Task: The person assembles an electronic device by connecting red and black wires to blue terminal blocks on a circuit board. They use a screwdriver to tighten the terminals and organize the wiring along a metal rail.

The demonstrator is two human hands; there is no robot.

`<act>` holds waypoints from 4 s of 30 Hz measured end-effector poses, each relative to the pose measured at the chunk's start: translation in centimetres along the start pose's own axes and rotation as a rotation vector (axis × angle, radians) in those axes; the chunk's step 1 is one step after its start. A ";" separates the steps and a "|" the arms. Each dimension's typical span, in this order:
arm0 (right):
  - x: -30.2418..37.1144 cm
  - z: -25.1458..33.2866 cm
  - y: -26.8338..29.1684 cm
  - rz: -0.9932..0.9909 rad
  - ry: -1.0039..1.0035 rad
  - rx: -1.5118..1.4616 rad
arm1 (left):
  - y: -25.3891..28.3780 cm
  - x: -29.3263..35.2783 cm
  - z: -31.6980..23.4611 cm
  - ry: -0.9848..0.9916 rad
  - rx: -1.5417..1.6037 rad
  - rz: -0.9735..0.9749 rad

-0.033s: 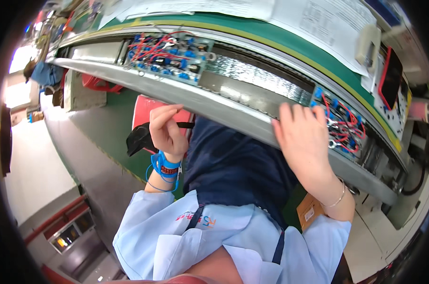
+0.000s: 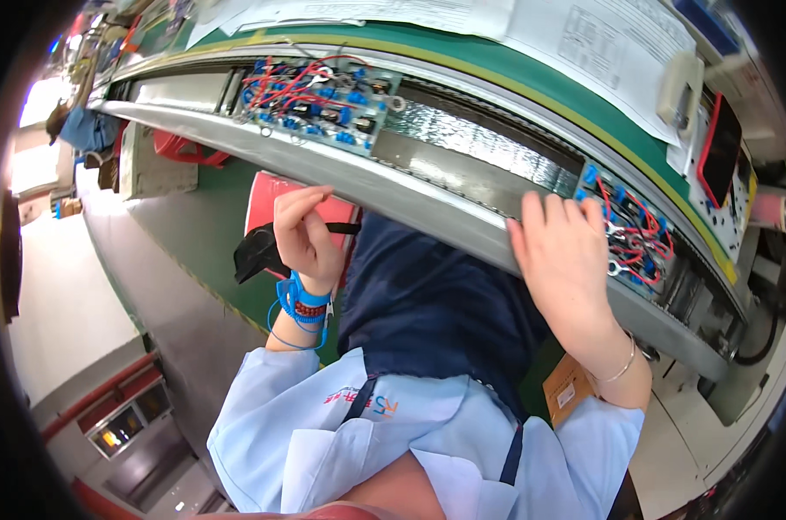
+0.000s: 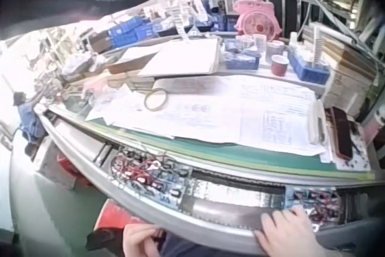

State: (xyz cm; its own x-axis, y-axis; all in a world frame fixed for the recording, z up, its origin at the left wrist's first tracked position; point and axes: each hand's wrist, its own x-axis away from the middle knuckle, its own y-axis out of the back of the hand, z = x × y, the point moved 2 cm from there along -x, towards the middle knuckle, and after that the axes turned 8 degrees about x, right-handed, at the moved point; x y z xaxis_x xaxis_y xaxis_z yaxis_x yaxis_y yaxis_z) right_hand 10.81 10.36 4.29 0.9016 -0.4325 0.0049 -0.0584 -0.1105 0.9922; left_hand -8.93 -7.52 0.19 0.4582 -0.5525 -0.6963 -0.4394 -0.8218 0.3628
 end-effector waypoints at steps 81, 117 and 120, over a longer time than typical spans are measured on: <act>7.0 -9.6 -5.8 0.162 -0.657 -1.151 | -2.1 -5.0 0.7 0.215 -0.158 0.209; 14.0 -8.3 -0.7 -0.167 -0.917 -0.564 | -9.7 -7.7 -3.3 -0.468 -0.360 0.799; 14.2 -8.4 -0.6 -0.180 -0.932 -0.579 | -10.1 -7.2 -3.0 -0.468 -0.425 0.820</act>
State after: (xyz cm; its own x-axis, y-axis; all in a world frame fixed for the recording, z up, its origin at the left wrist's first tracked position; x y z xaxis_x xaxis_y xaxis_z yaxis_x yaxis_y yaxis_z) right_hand 27.24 11.82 4.80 0.1875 -0.9823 0.0005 0.4695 0.0900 0.8784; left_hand -5.48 4.32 3.40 -0.2448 -0.9299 -0.2747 -0.1306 -0.2491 0.9596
